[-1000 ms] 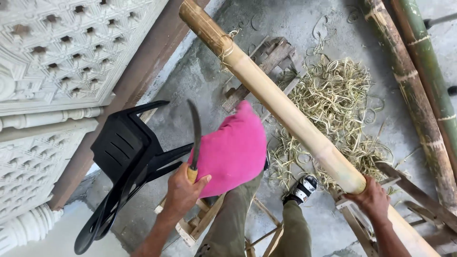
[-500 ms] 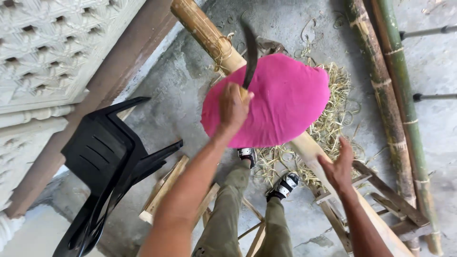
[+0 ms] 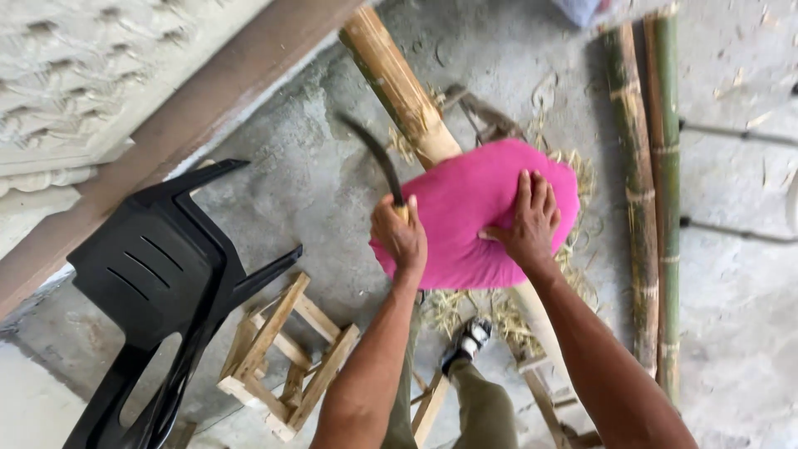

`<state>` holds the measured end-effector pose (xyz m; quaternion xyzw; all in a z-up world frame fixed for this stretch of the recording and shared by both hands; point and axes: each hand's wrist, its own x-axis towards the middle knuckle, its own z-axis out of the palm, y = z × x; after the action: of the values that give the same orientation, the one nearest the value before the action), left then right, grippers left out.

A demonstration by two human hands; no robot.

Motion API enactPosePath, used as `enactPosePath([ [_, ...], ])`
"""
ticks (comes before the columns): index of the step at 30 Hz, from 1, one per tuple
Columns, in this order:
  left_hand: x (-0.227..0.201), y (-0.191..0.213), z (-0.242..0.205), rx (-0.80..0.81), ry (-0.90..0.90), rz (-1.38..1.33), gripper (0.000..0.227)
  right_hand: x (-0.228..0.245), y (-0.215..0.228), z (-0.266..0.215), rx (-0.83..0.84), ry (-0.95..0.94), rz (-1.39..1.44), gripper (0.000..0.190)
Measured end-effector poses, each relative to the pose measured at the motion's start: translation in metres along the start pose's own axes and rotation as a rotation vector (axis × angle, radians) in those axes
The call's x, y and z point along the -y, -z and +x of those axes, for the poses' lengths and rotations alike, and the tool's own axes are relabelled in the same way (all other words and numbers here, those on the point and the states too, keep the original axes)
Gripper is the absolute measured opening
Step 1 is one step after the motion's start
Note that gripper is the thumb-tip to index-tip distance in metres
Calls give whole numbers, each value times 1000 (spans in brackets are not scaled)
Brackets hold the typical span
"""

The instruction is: Shave the outer layer of a bamboo stalk using a curved blade.

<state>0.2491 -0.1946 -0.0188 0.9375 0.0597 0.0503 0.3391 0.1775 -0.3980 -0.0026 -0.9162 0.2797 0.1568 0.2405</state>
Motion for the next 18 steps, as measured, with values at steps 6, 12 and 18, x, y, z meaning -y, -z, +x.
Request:
enactPosePath([
  [6,10,-13,4,67,102,40,44,16,10,8,67,-86,-67,148],
  [12,21,-29,6,74,78,73,50,32,15,8,110,-135,-110,150],
  [18,27,-33,10,88,67,127,42,44,22,10,107,-125,-134,150],
])
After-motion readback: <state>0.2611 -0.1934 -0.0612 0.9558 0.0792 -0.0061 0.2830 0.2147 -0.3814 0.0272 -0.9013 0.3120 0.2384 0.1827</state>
